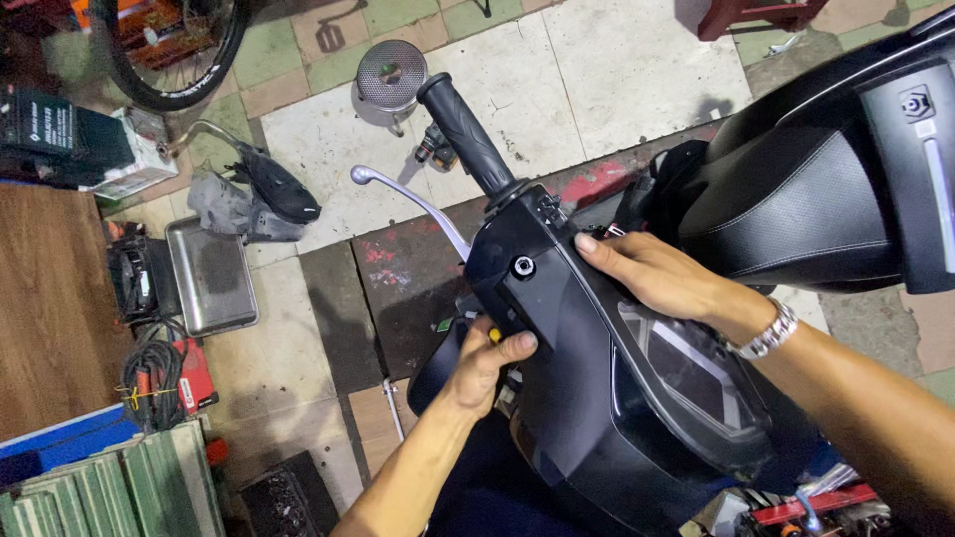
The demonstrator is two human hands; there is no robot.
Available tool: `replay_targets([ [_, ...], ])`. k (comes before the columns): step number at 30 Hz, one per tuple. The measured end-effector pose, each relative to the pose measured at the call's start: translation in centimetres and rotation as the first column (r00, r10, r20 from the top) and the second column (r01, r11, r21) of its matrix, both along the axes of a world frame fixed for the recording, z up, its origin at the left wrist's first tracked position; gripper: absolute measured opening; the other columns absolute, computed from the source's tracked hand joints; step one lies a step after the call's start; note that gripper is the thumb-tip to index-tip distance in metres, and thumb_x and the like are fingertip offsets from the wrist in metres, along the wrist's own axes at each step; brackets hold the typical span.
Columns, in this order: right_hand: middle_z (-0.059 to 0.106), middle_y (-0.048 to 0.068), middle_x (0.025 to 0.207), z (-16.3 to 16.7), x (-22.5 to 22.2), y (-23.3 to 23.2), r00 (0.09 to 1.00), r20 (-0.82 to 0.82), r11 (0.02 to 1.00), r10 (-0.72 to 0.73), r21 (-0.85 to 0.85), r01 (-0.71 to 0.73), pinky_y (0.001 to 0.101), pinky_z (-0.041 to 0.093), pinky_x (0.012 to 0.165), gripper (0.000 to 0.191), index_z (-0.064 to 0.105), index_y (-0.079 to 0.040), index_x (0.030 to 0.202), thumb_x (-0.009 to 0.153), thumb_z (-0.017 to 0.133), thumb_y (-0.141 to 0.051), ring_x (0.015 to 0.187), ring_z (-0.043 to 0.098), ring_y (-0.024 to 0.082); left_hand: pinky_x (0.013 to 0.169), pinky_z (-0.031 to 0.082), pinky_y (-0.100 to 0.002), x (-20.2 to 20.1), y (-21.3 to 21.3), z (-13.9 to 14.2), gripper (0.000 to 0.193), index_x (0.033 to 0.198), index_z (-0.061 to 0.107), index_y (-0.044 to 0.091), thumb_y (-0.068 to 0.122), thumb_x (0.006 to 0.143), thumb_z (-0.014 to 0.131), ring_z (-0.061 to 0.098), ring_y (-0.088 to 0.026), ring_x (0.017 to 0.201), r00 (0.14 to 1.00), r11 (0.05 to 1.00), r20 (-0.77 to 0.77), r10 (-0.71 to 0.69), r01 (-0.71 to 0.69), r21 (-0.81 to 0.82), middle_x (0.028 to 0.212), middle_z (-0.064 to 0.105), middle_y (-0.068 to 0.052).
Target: The person installs the front headlight assembly on a motorcycle by connecting electrical wires and fitting the plastic housing. They then place the front panel over the assembly and use a screwdriver to secure screws into the front and side fairings.
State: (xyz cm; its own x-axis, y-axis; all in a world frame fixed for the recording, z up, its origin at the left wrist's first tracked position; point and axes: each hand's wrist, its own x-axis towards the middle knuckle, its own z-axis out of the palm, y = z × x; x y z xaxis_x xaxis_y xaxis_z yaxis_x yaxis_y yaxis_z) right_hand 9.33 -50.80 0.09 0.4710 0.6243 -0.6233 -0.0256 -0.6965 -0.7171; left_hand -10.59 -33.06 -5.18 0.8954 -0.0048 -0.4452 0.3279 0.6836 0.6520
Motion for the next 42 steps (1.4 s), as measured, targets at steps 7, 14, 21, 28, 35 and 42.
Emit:
replay_targets([
  [7,0.082,0.015,0.094,-0.6,0.4,0.6,0.997,-0.052,0.99,0.063,0.128,-0.056,0.0343,0.06,0.082,0.075,0.078,0.005,0.103,0.095,0.043,-0.061,0.087,0.077,0.021,0.105,0.048,-0.037,-0.3,0.2,-0.7,0.071,0.135,0.059,0.003,0.022,0.073,0.087,0.062,-0.022,0.119,0.989,0.996,0.144,-0.021,0.009,0.086,0.124,0.067,-0.007],
  [14,0.076,0.018,0.105,1.1,-1.5,0.8,0.921,0.388,0.975,-0.033,0.216,-0.056,0.037,0.054,0.086,0.062,0.07,0.003,0.119,0.103,0.046,-0.052,0.095,0.073,0.028,0.104,0.05,-0.035,-1.3,-0.5,-0.7,0.06,0.13,0.065,0.001,0.026,0.079,0.083,0.065,-0.021,0.115,0.99,0.996,0.137,-0.036,0.026,0.08,0.121,0.071,-0.009],
  [21,0.079,0.021,0.102,6.0,-5.2,0.5,0.912,0.364,0.957,-0.19,-0.141,0.255,0.0403,0.056,0.086,0.06,0.069,-0.006,0.132,0.104,0.047,-0.053,0.09,0.077,0.03,0.099,0.053,-0.037,-1.1,-1.0,0.6,0.048,0.121,0.068,-0.005,0.016,0.081,0.083,0.07,-0.024,0.102,0.99,0.993,0.114,0.08,-0.069,-0.095,0.112,0.074,-0.013],
  [28,0.073,0.019,0.12,12.1,-13.7,-2.3,0.835,0.487,0.893,-0.257,-0.21,0.397,0.0449,0.057,0.083,0.06,0.059,-0.016,0.151,0.098,0.063,-0.044,0.094,0.072,0.034,0.1,0.052,-0.034,-1.3,-1.5,1.6,0.042,0.121,0.068,-0.002,0.009,0.084,0.084,0.068,-0.021,0.107,0.983,0.989,0.127,0.13,-0.119,-0.092,0.116,0.072,-0.011],
  [35,0.069,0.02,0.134,10.8,-28.7,0.7,0.21,0.927,0.916,-0.31,0.232,0.327,0.0398,0.048,0.111,0.034,0.066,-0.002,0.128,0.1,0.072,-0.019,0.127,0.065,0.035,0.061,0.038,-0.022,-6.7,5.9,-1.2,0.018,0.113,0.065,0.004,0.016,0.102,0.072,0.055,-0.007,0.085,0.979,0.983,0.166,0.12,-0.093,-0.16,0.108,0.067,-0.001],
  [42,0.08,0.01,0.096,-2.6,-44.8,13.4,0.572,-0.03,0.555,-0.82,0.209,0.806,0.0339,0.059,0.079,0.029,0.078,-0.001,0.111,0.095,0.067,-0.023,0.088,0.076,0.018,0.059,0.041,-0.025,-16.0,13.8,-3.4,0.03,0.108,0.069,0.003,0.03,0.103,0.057,0.06,-0.014,0.079,0.994,0.961,-0.069,0.084,-0.1,-0.258,0.093,0.071,-0.008],
])
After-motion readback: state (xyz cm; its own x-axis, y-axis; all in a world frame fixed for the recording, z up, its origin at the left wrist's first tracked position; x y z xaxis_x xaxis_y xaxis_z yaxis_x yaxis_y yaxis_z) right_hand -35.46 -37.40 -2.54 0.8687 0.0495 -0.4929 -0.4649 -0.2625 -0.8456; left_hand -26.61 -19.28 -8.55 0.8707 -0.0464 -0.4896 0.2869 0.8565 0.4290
